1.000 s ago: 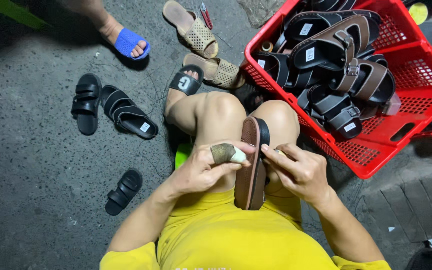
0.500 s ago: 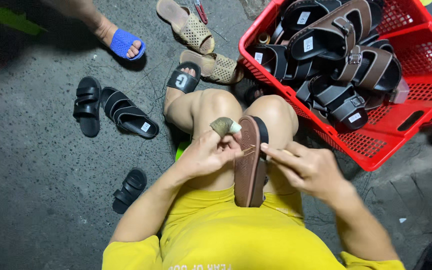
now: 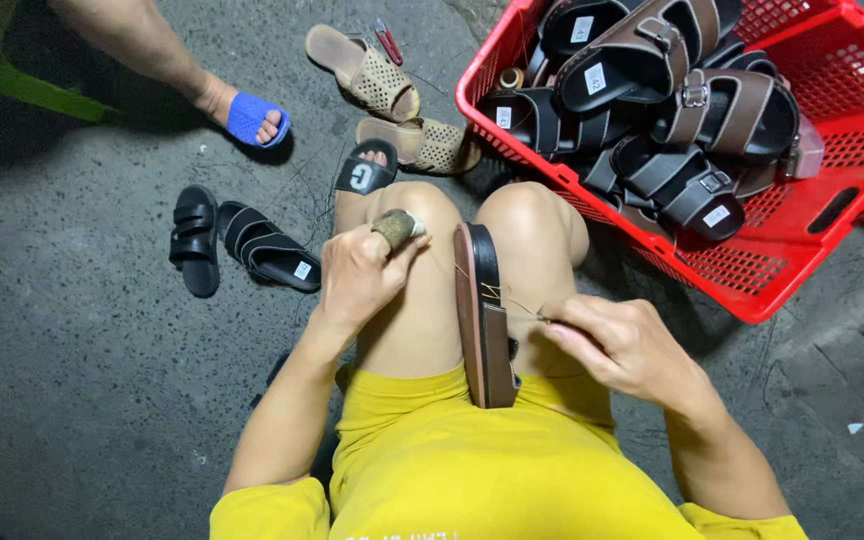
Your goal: The person sits on a low stool and sews the sole of a brown sandal using a needle and thread. They repeatedly pull the thread through the sandal, then cut the thread with a red utility knife. The person then picks up another sandal from a red basket and begins sewing it.
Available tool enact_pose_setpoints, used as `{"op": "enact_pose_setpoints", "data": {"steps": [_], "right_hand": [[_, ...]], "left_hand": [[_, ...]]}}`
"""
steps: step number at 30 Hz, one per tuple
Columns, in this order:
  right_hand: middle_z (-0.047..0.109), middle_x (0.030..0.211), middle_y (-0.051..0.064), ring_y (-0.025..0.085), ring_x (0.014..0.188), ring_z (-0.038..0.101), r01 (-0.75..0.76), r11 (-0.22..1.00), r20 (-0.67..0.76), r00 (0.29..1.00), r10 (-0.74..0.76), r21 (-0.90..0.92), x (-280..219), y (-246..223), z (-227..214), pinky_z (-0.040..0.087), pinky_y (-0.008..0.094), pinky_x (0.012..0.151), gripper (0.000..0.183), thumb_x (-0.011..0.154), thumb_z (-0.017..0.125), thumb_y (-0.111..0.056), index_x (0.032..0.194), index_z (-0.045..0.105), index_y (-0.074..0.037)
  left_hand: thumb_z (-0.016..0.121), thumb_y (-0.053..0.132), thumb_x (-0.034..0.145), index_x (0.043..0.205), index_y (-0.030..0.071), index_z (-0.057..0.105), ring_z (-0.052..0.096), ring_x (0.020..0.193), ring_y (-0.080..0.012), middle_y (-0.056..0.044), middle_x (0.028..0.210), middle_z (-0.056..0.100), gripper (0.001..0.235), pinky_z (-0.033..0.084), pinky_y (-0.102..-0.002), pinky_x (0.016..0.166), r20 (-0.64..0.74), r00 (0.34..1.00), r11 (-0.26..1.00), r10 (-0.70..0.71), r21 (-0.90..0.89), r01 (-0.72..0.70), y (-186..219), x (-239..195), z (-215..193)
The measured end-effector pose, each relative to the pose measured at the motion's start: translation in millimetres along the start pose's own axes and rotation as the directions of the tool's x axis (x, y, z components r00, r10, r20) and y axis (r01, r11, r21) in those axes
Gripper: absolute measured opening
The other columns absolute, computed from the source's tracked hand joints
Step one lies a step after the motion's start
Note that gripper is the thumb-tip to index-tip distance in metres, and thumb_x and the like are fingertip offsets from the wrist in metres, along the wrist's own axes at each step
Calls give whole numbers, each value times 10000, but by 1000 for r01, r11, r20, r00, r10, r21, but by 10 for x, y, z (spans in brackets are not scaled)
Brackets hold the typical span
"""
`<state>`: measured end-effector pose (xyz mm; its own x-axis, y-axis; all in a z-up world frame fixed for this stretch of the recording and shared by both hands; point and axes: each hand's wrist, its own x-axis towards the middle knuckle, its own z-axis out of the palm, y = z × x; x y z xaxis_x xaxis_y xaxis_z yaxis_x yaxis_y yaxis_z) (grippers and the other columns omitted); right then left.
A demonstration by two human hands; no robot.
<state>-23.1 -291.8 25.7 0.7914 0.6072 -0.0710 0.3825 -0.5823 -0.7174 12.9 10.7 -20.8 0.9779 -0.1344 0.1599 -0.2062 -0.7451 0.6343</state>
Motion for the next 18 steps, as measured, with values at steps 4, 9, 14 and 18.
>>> {"op": "enact_pose_setpoints", "data": {"steps": [4,9,14,18], "right_hand": [[638,692,-13,226,622,675,-37,988,-32,999,32,-151,87,-57,23,530,332,514,172,931,504,-356,924,630,-239],[669,713,65,290,647,686,-42,996,8,999,42,-76,180,-174,51,540,384,521,155,927,513,-306,949,633,-211],[689,742,46,276,661,693,-87,996,-10,996,87,-31,155,-79,132,545,365,541,149,923,528,-298,961,648,-220],[712,768,32,261,689,708,-131,980,-46,989,139,147,138,-71,167,557,344,564,187,902,556,-271,1024,694,-239]], "left_hand": [[746,214,825,543,90,530,523,406,-277,-90,447,495,376,407,-317,404,-19,1000,999,4,-42,-5,153,7,-94],[723,234,845,630,42,617,592,489,-361,-172,524,551,308,442,-392,419,-39,999,998,-27,-57,25,227,-3,-155],[706,222,861,691,56,655,608,507,-350,-158,548,572,243,460,-380,435,-37,998,996,-43,-85,39,175,-36,-136],[708,220,867,659,40,626,600,501,-356,-159,539,561,287,455,-380,433,-44,998,996,-54,-67,51,184,-74,-137]]}}
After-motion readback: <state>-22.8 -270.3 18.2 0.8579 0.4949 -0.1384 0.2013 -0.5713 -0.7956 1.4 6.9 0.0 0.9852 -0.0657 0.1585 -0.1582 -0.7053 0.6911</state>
